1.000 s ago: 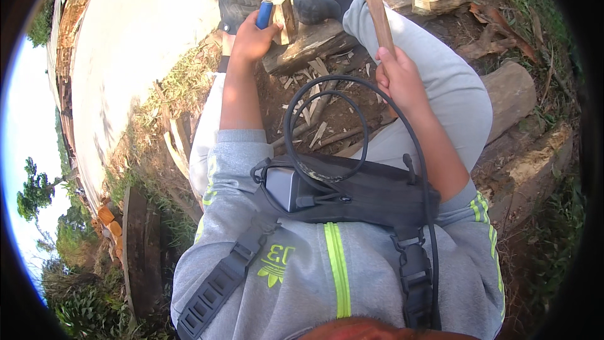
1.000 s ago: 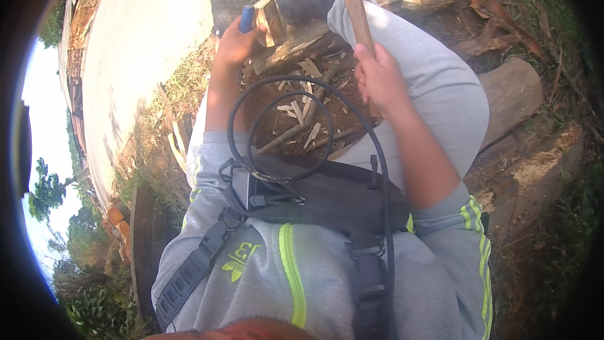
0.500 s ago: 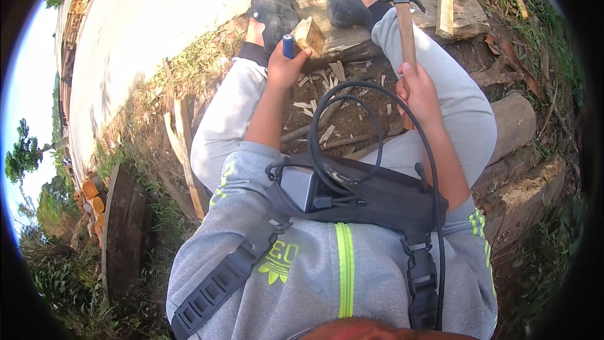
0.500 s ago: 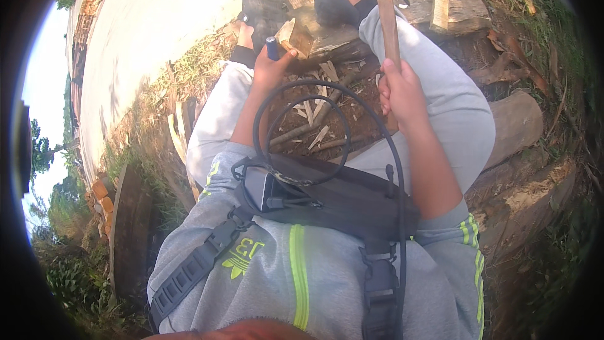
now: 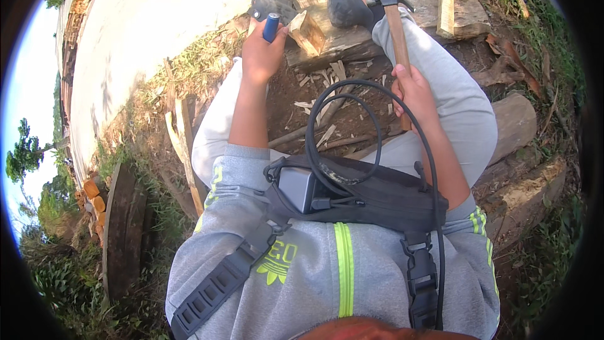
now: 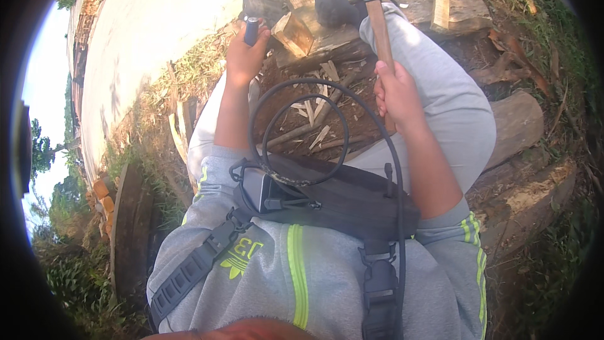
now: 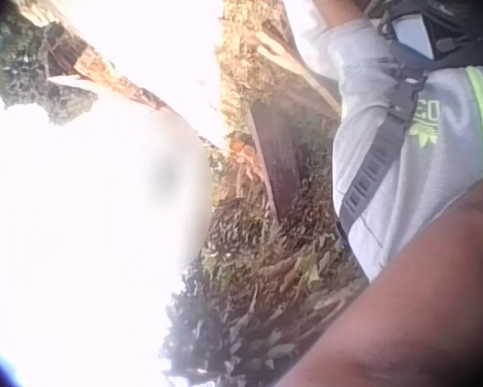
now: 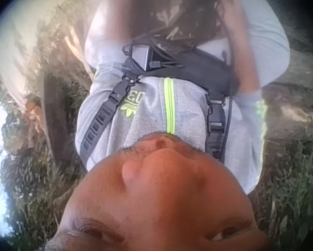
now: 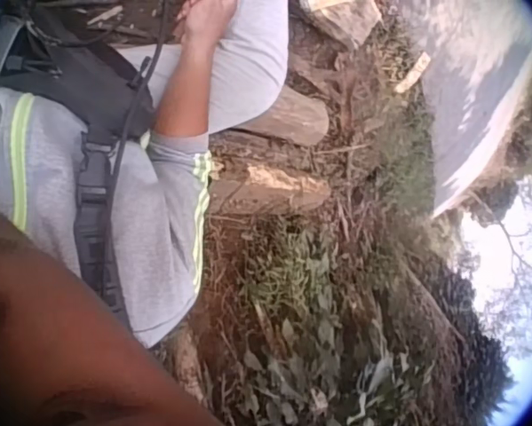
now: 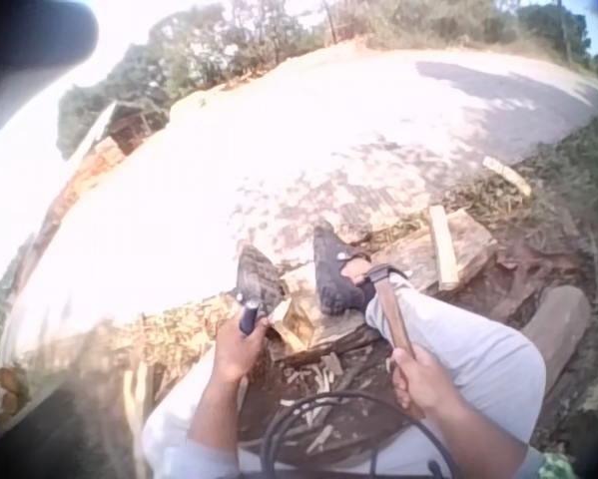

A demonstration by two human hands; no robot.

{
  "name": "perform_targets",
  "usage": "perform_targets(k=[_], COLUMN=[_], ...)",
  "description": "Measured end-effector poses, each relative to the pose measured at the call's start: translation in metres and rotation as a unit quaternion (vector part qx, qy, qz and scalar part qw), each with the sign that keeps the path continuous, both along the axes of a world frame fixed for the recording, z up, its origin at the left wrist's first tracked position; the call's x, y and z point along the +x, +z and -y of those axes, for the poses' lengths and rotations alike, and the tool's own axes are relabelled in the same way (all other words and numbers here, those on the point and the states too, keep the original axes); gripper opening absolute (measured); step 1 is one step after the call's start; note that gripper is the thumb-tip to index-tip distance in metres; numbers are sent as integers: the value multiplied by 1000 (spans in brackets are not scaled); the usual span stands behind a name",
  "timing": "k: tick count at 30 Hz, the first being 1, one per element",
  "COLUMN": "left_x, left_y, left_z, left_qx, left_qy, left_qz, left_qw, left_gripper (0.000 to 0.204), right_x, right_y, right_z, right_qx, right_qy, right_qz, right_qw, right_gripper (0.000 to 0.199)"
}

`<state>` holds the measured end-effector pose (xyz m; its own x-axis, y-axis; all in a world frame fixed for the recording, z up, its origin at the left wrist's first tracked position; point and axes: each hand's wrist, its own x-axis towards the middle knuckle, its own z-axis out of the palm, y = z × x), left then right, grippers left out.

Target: The person chisels a small block of wood by placing a chisel against it and striking the end of the chisel with a hammer.

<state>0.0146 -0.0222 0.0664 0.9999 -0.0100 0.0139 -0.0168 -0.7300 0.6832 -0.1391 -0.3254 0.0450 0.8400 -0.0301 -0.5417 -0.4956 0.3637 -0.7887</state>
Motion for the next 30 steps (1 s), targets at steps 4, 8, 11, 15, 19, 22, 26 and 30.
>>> perform_targets(k=[4,8,11,15,19,22,26,30], left_x=[11,8,-5,-17,-18,-13,-12,-13], left_y=[15,-7,-8,-3,0,-3,0,-3], left_z=[32,29,27,28,28,28,29,29], left_qx=[152,208,203,200,234,234,236,222], left_qy=[-58,-83,-78,-57,-49,-50,-27,-1], left_qz=[16,70,82,70,77,76,39,26], left_qw=[987,972,973,976,968,968,971,975], left_gripper=[46,47,48,50,51,55,59,61], right_x=[0,-1,-1,-1,-1,-1,-1,-1], right_y=[2,4,1,2,3,2,0,-2], right_z=[1,0,2,2,1,-1,-1,-1], right_qx=[-12,-6,-4,-5,-4,-3,0,-5], right_qy=[7,5,4,2,12,14,8,13], right_qz=[-7,5,10,-3,-2,3,-3,-4], right_qw=[1000,1000,1000,1000,1000,1000,1000,1000], right_gripper=[30,31,32,31,31,32,31,29])
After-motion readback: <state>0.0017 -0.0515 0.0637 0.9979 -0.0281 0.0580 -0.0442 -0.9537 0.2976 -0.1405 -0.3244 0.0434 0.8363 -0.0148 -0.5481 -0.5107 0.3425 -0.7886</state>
